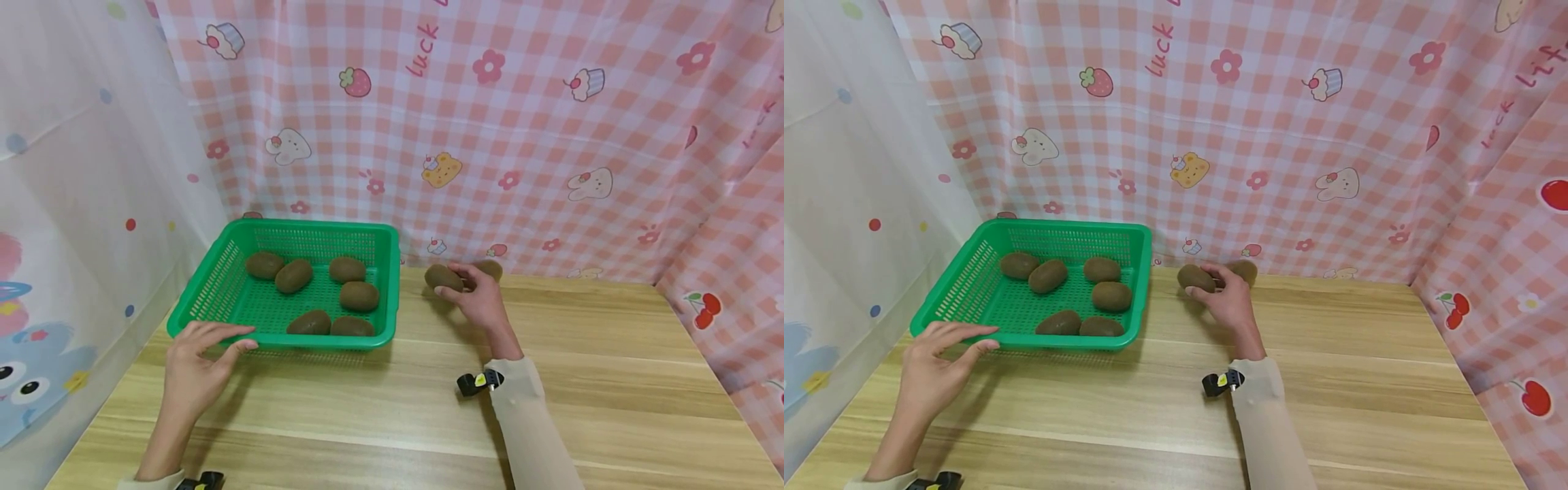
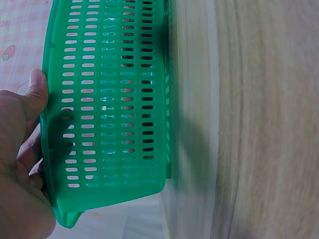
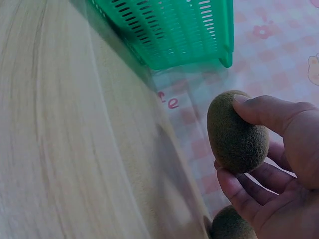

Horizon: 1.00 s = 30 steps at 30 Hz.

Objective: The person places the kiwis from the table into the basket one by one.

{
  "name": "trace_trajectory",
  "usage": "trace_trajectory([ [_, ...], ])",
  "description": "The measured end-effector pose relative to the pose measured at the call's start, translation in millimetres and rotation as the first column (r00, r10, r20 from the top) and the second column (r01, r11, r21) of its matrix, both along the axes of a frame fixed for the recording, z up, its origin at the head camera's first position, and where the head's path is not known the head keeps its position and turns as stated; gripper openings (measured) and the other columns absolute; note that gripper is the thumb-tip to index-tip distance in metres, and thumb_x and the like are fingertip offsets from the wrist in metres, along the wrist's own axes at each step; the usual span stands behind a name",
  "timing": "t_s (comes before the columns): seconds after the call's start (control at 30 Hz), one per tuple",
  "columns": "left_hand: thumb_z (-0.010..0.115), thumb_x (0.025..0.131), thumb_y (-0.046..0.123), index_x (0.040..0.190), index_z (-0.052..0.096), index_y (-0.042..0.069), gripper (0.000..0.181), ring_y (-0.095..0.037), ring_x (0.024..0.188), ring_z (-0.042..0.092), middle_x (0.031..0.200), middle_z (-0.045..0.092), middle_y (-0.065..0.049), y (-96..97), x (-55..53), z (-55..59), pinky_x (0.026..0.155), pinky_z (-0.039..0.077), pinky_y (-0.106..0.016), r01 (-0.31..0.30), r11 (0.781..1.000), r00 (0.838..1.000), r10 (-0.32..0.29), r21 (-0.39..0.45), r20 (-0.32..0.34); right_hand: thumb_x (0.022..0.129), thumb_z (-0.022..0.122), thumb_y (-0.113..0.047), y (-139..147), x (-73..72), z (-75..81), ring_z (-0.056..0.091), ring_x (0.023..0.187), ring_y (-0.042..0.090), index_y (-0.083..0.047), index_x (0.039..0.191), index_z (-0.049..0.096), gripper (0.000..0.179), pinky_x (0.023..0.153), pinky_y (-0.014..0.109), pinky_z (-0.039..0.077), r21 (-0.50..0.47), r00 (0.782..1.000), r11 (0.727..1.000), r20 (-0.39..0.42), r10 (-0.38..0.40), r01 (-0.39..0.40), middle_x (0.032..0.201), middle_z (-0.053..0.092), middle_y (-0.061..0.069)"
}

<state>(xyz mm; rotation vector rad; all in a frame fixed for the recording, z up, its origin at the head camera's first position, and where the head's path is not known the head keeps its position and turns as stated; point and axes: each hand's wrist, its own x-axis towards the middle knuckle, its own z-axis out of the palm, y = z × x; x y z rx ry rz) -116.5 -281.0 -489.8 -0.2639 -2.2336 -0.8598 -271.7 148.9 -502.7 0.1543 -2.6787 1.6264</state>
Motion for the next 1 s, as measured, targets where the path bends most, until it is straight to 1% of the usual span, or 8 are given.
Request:
trace_trajectory([
  [0.13,0.093,0.064,-0.003,0.090,0.083,0.010,0.030,0.005,0.091,0.051,0.085,0.078,-0.009,0.0,0.2,-0.2,0.083,0.035,-0.012,0.003,1.000,1.000,-0.003,0.001,-0.003,0.089,0.082,-0.030,0,0.7,3.8,0.062,0.125,0.032,-0.016,0.140,0.063,0.056,0.103,0.048,0.053,-0.014,1.000,1.000,-0.005,0.005,-0.006,0.139,0.064,0.011],
  [0.47,0.093,0.064,-0.003,0.090,0.083,0.011,0.030,0.005,0.092,0.051,0.086,0.079,-0.009,0.6,0.2,-0.9,0.085,0.034,-0.013,-0.002,1.000,1.000,0.002,0.007,-0.008,0.089,0.082,-0.033,-1,4.6,15.1,0.062,0.124,0.031,-0.016,0.141,0.062,0.058,0.102,0.047,0.053,0.003,0.999,1.000,-0.038,0.020,-0.020,0.140,0.064,0.012],
  [0.7,0.093,0.064,-0.002,0.090,0.083,0.012,0.030,0.003,0.092,0.052,0.087,0.079,-0.010,1.4,0.9,-0.7,0.086,0.034,-0.012,-0.008,1.000,1.000,0.008,0.021,-0.010,0.088,0.083,-0.036,-2,6.3,22.2,0.063,0.123,0.031,-0.018,0.139,0.063,0.057,0.100,0.047,0.055,-0.026,0.998,0.999,-0.043,0.036,-0.037,0.139,0.065,0.011],
  [0.83,0.092,0.065,-0.003,0.090,0.083,0.011,0.030,0.004,0.092,0.051,0.086,0.079,-0.009,0.6,1.2,-0.5,0.085,0.034,-0.013,-0.009,1.000,1.000,0.009,0.011,0.002,0.088,0.083,-0.038,-4,7.6,26.0,0.063,0.124,0.031,-0.020,0.139,0.063,0.057,0.101,0.048,0.055,-0.029,0.998,0.999,-0.036,0.042,-0.043,0.139,0.065,0.010],
  [1.0,0.092,0.065,-0.003,0.090,0.083,0.010,0.030,0.002,0.092,0.052,0.086,0.078,-0.009,1.0,0.8,-0.2,0.085,0.034,-0.012,0.004,1.000,1.000,-0.004,0.014,-0.011,0.087,0.083,-0.036,-6,9.4,29.1,0.063,0.124,0.031,-0.020,0.138,0.064,0.056,0.102,0.047,0.054,-0.037,0.998,0.998,-0.047,0.045,-0.047,0.138,0.066,0.009],
])
